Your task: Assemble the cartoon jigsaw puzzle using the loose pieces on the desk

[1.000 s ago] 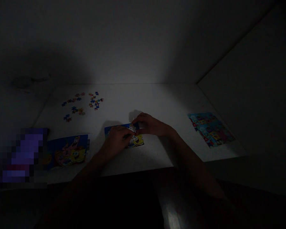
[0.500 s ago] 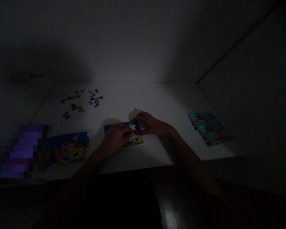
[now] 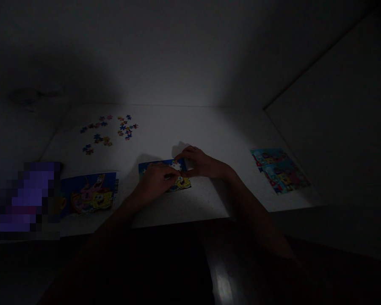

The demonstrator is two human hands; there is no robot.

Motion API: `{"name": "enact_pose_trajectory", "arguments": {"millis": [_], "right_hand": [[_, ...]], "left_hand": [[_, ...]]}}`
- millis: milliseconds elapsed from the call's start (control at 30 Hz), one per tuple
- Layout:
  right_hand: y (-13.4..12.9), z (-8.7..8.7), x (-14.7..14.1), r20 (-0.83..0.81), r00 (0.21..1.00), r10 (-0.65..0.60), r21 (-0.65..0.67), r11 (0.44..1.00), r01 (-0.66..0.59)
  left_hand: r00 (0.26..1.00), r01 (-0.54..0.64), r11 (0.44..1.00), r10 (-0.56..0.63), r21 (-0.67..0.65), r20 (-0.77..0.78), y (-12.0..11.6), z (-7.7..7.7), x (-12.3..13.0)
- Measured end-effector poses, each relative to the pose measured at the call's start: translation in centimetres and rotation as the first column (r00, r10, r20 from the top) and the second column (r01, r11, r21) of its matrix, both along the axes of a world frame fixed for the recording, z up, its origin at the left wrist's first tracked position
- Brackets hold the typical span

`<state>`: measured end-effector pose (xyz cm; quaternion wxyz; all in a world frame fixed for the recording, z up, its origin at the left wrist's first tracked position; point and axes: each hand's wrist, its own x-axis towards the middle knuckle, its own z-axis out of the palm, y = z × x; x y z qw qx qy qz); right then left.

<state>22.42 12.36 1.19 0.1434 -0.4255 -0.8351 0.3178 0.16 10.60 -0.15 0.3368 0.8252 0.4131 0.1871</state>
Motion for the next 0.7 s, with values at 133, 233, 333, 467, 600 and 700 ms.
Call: {"name": "enact_pose_trajectory", "arguments": {"millis": [133,233,333,467,600,700], "right_hand": [[-0.03,-0.05,-0.01,0.012,1.0,-0.003,-0.007,1.0,0.004],[-0.01,-0.16,0.05,0.007,1.0,0.011,0.003,1.0,-0.011],[0.02,-0.17,0.1,0.002,1.0,0.023,0.003,1.0,-0.023],[0.04,-0.01,0.07,0.008,1.0,0.018,0.003,1.0,-0.018],[0.07,0.04,0.04,0.001,1.0,0.029,0.001,1.0,-0.029],[0.1,-0.09,0.07,-0.008,1.0,0.021,-0.004,1.0,-0.021]], "left_hand": [[1.0,-0.013,1.0,0.013,-0.02,0.017,-0.06,-0.04,0.07],[1.0,0.002,1.0,-0.002,-0.023,-0.002,-0.1,0.02,0.11],[1.0,-0.007,0.999,0.008,-0.045,0.029,-0.18,0.26,0.08],[0.995,-0.037,0.995,0.045,-0.092,0.085,-0.26,0.48,0.05],[0.999,-0.022,0.998,0.025,-0.066,0.041,-0.21,0.23,0.11],[1.0,0.007,1.0,-0.007,-0.007,0.0,-0.15,-0.03,0.16]]}}
